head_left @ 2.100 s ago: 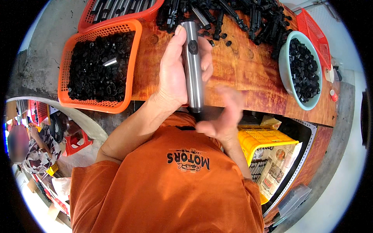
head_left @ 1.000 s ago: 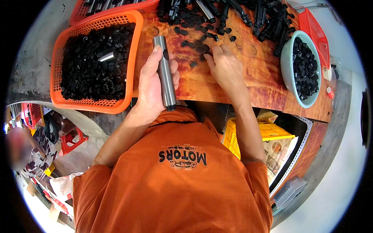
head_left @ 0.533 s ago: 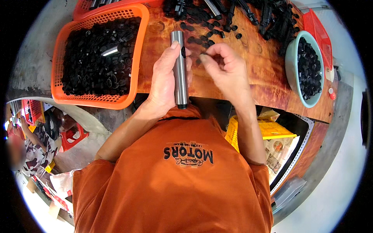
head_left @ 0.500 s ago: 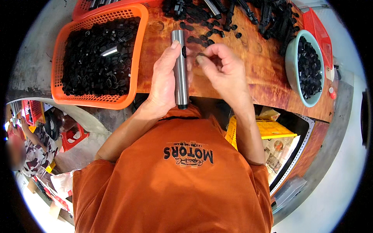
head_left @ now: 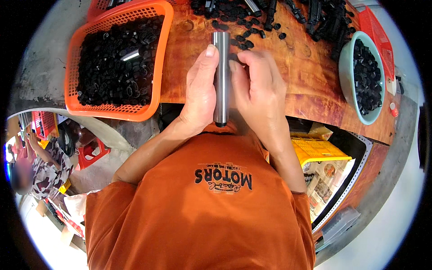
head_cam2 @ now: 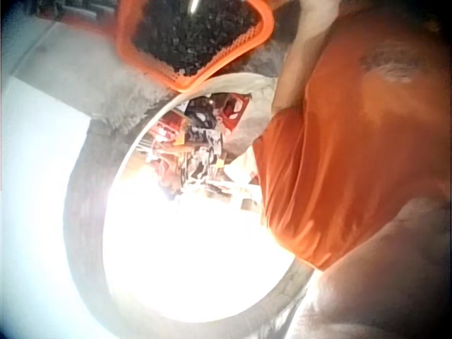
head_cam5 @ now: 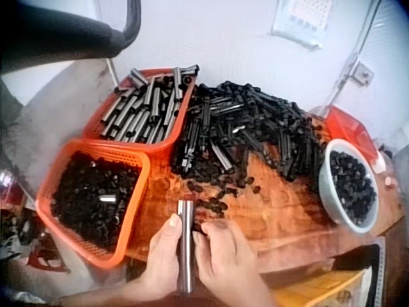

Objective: The person assembles small black plastic pieces onto cylindrical metal rods at a workbench. They pick up rods and black components, fit the pieces onto the rods, and place the assembled units into a yellow basket. The process is repeated with multiple rods and components.

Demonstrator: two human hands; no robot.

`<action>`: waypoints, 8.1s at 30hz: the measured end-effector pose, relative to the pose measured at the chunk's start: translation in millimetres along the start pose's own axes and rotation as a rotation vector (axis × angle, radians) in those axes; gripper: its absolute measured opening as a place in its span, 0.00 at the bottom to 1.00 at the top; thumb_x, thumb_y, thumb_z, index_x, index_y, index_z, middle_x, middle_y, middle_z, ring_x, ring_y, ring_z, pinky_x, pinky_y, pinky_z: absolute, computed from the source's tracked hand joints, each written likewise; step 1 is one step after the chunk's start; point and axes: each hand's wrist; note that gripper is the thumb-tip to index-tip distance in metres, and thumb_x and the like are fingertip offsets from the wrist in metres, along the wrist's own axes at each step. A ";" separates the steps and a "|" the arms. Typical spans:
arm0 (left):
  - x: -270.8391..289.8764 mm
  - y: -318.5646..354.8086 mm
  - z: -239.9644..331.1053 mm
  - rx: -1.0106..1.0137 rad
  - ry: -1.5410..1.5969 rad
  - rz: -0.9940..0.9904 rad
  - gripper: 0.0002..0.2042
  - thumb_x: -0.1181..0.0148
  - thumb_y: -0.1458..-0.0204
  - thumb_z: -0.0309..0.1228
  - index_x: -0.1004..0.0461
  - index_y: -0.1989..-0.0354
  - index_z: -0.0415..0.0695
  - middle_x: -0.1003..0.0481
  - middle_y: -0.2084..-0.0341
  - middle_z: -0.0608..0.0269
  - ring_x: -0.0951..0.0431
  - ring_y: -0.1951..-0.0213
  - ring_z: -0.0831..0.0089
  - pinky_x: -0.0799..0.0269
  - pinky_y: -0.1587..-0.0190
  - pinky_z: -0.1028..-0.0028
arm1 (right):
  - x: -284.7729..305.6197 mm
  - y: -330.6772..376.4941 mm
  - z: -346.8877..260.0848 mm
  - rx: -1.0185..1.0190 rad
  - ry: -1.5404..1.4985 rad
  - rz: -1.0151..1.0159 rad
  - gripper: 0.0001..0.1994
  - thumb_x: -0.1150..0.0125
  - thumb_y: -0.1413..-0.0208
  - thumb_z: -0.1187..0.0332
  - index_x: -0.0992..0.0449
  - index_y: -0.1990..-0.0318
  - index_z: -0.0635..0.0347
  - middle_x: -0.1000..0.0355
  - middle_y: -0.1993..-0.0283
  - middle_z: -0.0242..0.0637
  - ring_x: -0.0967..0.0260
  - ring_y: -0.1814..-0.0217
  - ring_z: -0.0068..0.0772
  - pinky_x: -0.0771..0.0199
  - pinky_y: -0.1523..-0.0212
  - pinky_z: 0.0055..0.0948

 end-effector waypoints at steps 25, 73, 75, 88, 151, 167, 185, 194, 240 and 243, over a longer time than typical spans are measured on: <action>-22.4 13.3 -2.2 -0.123 -0.186 0.003 0.22 0.56 0.36 0.49 0.30 0.55 0.39 0.28 0.69 0.68 0.29 0.67 0.83 0.31 0.63 0.81 | 11.3 27.9 1.4 0.013 -0.214 0.135 0.12 0.40 0.48 0.83 0.26 0.55 0.70 0.26 0.60 0.48 0.25 0.63 0.38 0.26 0.62 0.26; -25.1 10.3 -15.3 -0.030 -0.433 -0.107 0.21 0.54 0.36 0.45 0.26 0.52 0.36 0.27 0.70 0.69 0.31 0.70 0.86 0.35 0.67 0.83 | 23.9 53.6 7.5 -0.170 -0.200 0.197 0.11 0.40 0.49 0.84 0.26 0.56 0.71 0.28 0.64 0.49 0.27 0.66 0.43 0.25 0.66 0.31; -22.6 10.5 -15.2 -0.036 -0.439 -0.125 0.21 0.54 0.35 0.44 0.26 0.52 0.36 0.27 0.71 0.69 0.31 0.70 0.87 0.35 0.67 0.83 | 25.1 52.9 6.9 -0.174 -0.222 0.191 0.12 0.40 0.49 0.84 0.26 0.55 0.71 0.28 0.63 0.50 0.27 0.65 0.45 0.25 0.66 0.31; -20.8 9.1 -13.0 -0.021 -0.380 -0.070 0.20 0.54 0.35 0.43 0.26 0.51 0.36 0.23 0.63 0.67 0.28 0.66 0.85 0.32 0.60 0.82 | 29.9 56.1 10.1 -0.109 -0.300 0.087 0.16 0.42 0.47 0.81 0.29 0.50 0.74 0.28 0.57 0.56 0.26 0.60 0.52 0.23 0.60 0.35; -89.6 -16.3 -91.9 0.545 -1.079 -0.289 0.14 0.46 0.40 0.42 0.29 0.63 0.41 0.32 0.85 0.70 0.35 0.85 0.84 0.43 0.84 0.84 | 92.5 153.6 65.5 -1.098 -1.199 0.289 0.19 0.43 0.41 0.73 0.31 0.42 0.66 0.28 0.55 0.37 0.32 0.53 0.22 0.32 0.50 0.23; -91.4 -21.9 -93.2 0.566 -1.124 -0.255 0.16 0.41 0.42 0.42 0.29 0.68 0.40 0.31 0.84 0.69 0.34 0.86 0.85 0.42 0.85 0.84 | 94.6 159.5 69.4 -1.207 -0.699 0.093 0.18 0.35 0.46 0.59 0.32 0.64 0.66 0.30 0.77 0.50 0.28 0.75 0.46 0.29 0.73 0.39; -111.7 -75.4 -148.6 -0.893 -1.887 -0.556 0.24 0.46 0.45 0.35 0.40 0.40 0.40 0.41 0.41 0.46 0.43 0.41 0.46 0.51 0.42 0.45 | 96.8 157.6 72.6 -1.001 -0.449 -0.113 0.24 0.51 0.37 0.51 0.34 0.71 0.69 0.31 0.79 0.59 0.30 0.75 0.65 0.30 0.73 0.54; -107.8 -81.5 -147.1 -0.786 -1.755 -0.560 0.23 0.47 0.45 0.30 0.38 0.41 0.39 0.40 0.41 0.45 0.44 0.40 0.47 0.52 0.40 0.50 | 92.9 159.5 74.8 -1.005 -0.425 -0.165 0.26 0.53 0.38 0.48 0.35 0.69 0.70 0.30 0.79 0.58 0.29 0.74 0.63 0.28 0.74 0.52; -60.4 -18.0 -37.3 0.272 -0.612 -0.185 0.14 0.49 0.39 0.41 0.32 0.65 0.42 0.32 0.82 0.66 0.31 0.86 0.77 0.33 0.84 0.77 | 176.2 58.0 94.8 -0.221 0.245 0.338 0.13 0.38 0.48 0.71 0.28 0.56 0.65 0.30 0.67 0.45 0.29 0.67 0.44 0.27 0.66 0.36; -54.0 -11.4 -31.5 0.307 -0.649 -0.236 0.14 0.50 0.38 0.42 0.35 0.61 0.43 0.32 0.81 0.66 0.32 0.87 0.79 0.36 0.87 0.80 | 234.7 32.1 145.2 -0.317 0.306 0.494 0.07 0.41 0.46 0.73 0.24 0.61 0.64 0.26 0.66 0.48 0.26 0.64 0.47 0.27 0.63 0.36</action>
Point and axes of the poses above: each hand's wrist, its own y-axis away from the middle knuckle, its own x-axis out of the back of the hand, z = x × y
